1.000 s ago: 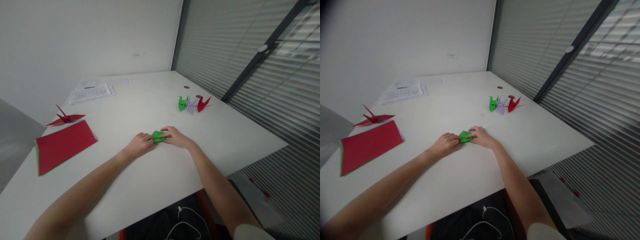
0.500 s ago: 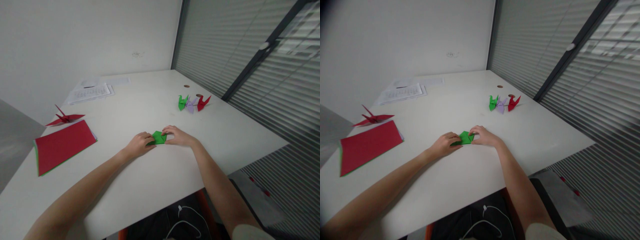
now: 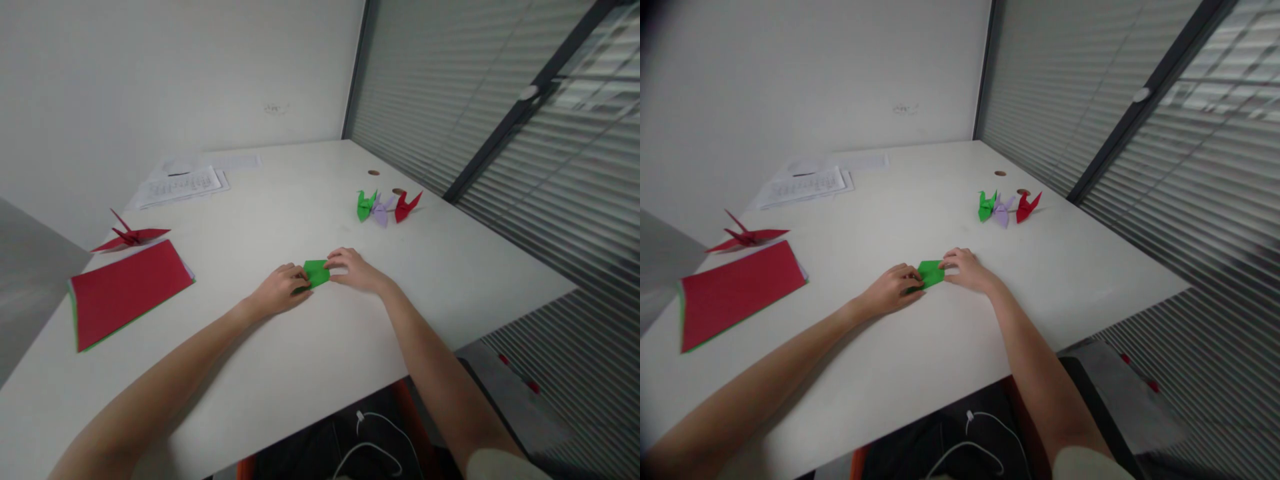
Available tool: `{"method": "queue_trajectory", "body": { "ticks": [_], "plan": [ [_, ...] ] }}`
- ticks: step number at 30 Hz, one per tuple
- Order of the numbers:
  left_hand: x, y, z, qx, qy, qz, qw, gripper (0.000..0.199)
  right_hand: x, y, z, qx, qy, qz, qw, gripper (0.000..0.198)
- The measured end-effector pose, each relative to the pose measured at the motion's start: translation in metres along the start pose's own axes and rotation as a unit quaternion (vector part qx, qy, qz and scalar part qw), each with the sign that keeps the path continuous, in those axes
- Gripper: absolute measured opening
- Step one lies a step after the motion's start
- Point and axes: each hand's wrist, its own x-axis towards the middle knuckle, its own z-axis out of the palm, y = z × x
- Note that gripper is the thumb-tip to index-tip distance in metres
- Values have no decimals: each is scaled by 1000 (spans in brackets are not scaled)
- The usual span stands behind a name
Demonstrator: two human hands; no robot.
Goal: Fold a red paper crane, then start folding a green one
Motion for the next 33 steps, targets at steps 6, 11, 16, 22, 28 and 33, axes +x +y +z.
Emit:
{"method": "queue_trajectory", "body": {
  "ticks": [6,11,16,22,28,33],
  "plan": [
    [-1,-1,1,66,-15,-42,997,23,3,3,5,9,4,-42,999,34],
    [-2,0,-1,105,5,-103,989,24,3,-7,11,-10,-23,-47,999,22],
    [-3,0,2,82,-1,-76,994,34,5,-16,14,26,-29,-117,992,17],
    [-2,-6,3,36,0,-42,998,28,8,-17,18,9,-3,-121,993,19],
    [-4,-11,1,23,-3,-19,1000,38,11,-16,27,16,20,-117,993,20],
    [-6,-16,5,44,7,-13,999,27,12,-19,31,60,45,-113,991,20]
  ]
}}
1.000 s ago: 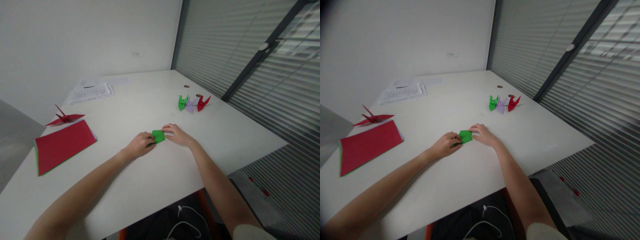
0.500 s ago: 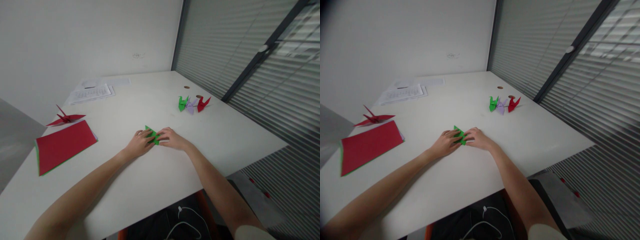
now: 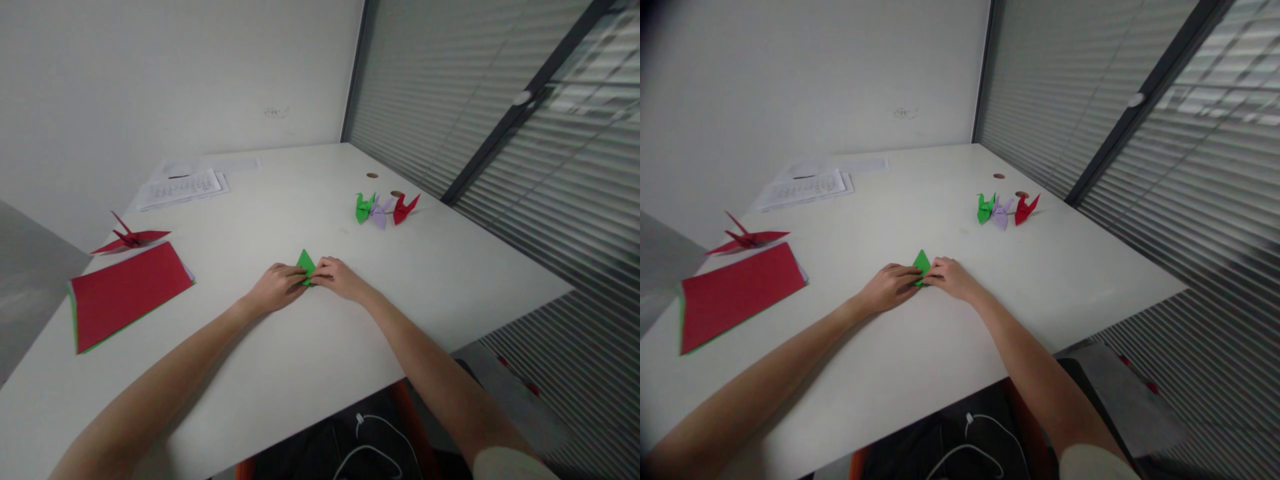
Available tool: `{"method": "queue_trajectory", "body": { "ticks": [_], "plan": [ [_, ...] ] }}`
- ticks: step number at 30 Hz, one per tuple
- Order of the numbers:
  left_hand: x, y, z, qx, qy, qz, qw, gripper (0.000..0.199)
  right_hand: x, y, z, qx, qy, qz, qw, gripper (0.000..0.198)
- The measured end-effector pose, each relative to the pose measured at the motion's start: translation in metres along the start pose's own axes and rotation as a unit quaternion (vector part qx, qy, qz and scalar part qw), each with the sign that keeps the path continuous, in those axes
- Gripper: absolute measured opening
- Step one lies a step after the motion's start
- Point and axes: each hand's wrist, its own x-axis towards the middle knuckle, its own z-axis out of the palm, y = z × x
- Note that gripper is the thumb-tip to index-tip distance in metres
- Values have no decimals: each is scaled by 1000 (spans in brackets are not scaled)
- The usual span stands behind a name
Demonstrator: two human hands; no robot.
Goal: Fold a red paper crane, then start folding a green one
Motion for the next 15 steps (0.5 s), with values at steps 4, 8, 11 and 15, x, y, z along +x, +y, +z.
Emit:
{"method": "queue_trajectory", "body": {
  "ticks": [4,8,11,15],
  "plan": [
    [1,6,-3,24,-1,-25,999,26,-2,0,-4,-10,-17,10,1000,18],
    [2,16,-11,8,-44,-9,999,37,-4,9,-11,-38,-38,49,997,13],
    [2,19,-14,-34,-67,16,997,48,-6,16,-16,-37,-55,68,995,14],
    [2,19,-16,-72,-94,24,993,48,-8,18,-18,-30,-54,73,995,18]
  ]
}}
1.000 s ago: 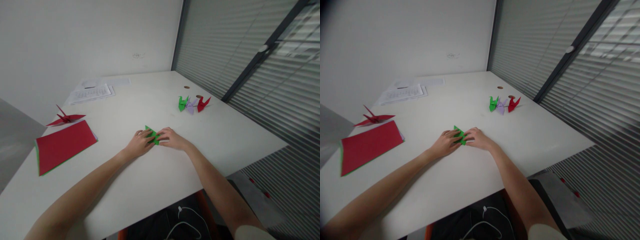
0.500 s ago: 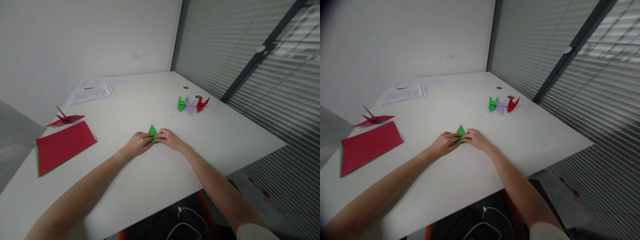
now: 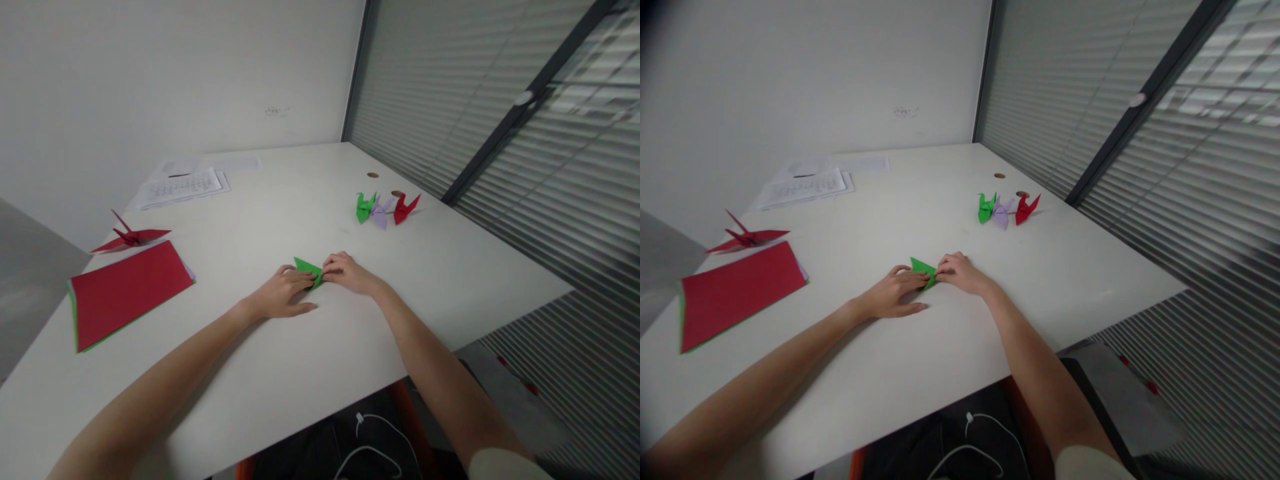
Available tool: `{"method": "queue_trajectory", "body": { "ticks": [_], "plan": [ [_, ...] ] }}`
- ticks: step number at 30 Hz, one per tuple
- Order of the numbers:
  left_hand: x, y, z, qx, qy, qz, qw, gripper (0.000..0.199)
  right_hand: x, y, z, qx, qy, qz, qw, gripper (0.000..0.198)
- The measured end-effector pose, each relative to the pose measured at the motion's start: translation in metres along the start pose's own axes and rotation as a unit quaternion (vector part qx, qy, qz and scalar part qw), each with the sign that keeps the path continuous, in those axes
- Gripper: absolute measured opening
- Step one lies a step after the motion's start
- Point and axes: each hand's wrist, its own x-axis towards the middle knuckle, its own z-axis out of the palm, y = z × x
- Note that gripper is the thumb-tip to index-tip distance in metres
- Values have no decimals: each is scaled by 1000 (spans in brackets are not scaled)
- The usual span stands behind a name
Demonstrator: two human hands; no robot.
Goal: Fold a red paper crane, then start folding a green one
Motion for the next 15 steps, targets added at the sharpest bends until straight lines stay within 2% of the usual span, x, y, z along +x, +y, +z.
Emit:
{"method": "queue_trajectory", "body": {
  "ticks": [4,15],
  "plan": [
    [0,-1,-2,-6,-8,7,1000,41,-2,-2,0,-2,-10,8,1000,21],
    [-1,-9,3,-40,34,31,998,33,2,-6,1,2,-19,12,1000,22]
  ]
}}
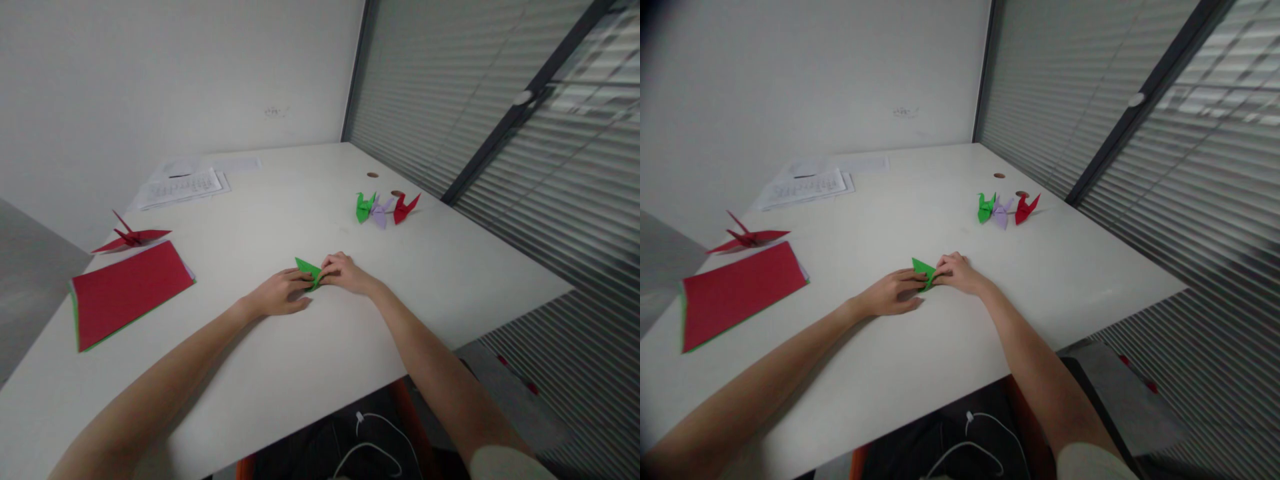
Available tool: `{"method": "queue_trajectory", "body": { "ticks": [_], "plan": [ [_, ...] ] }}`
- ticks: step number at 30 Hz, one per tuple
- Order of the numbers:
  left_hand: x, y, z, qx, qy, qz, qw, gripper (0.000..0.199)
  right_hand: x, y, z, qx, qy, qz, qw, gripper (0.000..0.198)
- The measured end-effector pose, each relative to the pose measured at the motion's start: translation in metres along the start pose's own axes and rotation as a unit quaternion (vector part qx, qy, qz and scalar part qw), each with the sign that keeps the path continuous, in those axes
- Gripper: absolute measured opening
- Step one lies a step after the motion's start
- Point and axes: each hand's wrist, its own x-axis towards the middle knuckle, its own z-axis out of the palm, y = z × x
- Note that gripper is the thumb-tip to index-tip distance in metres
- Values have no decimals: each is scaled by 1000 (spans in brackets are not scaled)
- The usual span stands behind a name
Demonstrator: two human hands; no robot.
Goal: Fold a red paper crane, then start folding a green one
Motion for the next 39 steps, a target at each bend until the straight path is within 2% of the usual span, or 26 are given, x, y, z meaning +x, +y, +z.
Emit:
{"method": "queue_trajectory", "body": {
  "ticks": [10,17,20,24,29,33,39],
  "plan": [
    [-2,-1,-3,48,-33,38,998,34,0,0,0,-2,-12,37,999,20],
    [-2,-2,-7,33,-51,31,998,28,-4,2,-7,4,-50,17,999,16],
    [0,2,-2,45,-28,3,999,23,-3,2,-5,0,-38,17,999,16],
    [5,10,10,59,32,-51,996,19,-1,-1,2,-18,-14,47,999,22],
    [5,10,16,54,57,-48,996,21,0,-3,6,-33,7,76,997,27],
    [3,5,15,26,66,-68,995,19,-2,-1,6,-49,43,102,993,27],
    [7,3,18,-74,102,-158,979,16,-3,-5,8,-66,58,135,987,28]
  ]
}}
